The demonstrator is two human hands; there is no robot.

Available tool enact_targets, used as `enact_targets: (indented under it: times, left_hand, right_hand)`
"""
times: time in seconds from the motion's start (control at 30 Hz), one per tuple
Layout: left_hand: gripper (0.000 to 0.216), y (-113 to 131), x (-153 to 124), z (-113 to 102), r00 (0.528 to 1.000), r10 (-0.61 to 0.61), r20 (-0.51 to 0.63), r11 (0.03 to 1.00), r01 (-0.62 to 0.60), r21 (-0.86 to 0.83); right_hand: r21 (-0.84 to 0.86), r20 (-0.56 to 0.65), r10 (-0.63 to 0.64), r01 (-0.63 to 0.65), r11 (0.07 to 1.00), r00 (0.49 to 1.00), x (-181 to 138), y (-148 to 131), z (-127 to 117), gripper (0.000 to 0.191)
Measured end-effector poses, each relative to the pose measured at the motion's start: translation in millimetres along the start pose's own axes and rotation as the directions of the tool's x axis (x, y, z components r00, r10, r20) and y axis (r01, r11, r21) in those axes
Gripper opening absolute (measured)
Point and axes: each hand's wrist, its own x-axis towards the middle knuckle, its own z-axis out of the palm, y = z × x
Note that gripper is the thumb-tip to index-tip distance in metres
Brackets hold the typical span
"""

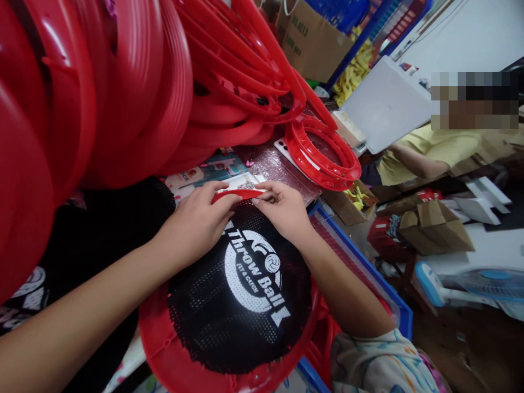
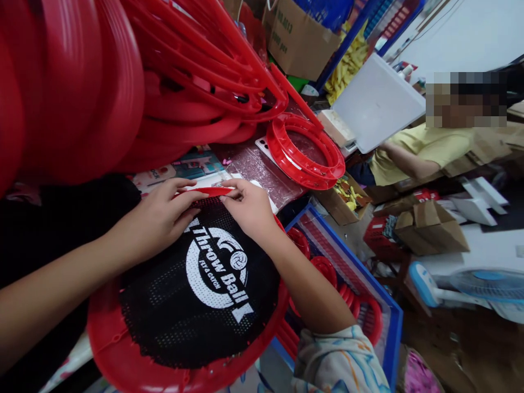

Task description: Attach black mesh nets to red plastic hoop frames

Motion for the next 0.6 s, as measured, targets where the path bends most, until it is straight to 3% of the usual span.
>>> enact_targets:
  times: [0.17, 0.37, 0.6]
  left_hand:
    - [0.032, 0.6, -0.9, 0.8, 0.999, 0.052, 0.000, 0.998, -0.052, 0.023]
    - [0.035, 7.6, -2.4, -1.8, 1.000, 0.012, 0.012, 0.994, -0.013, 0.108]
    - [0.038, 2.4, 3.8, 5.5, 0.999, 0.011, 0.039, 0.996, -0.014, 0.092]
  right_hand:
    - [-0.066, -0.011, 0.023, -0.024, 0.998, 1.000, 3.2, -4.3, 0.6, 0.028]
    - [-0.182, -0.023, -0.022, 0.018, 0.983, 0.999, 10.4, -1.6, 4.5, 0.027]
    - [-0.334, -0.057, -0.040, 0.018, 0.942, 0.998, 12.6, 5.9, 1.6, 0.027]
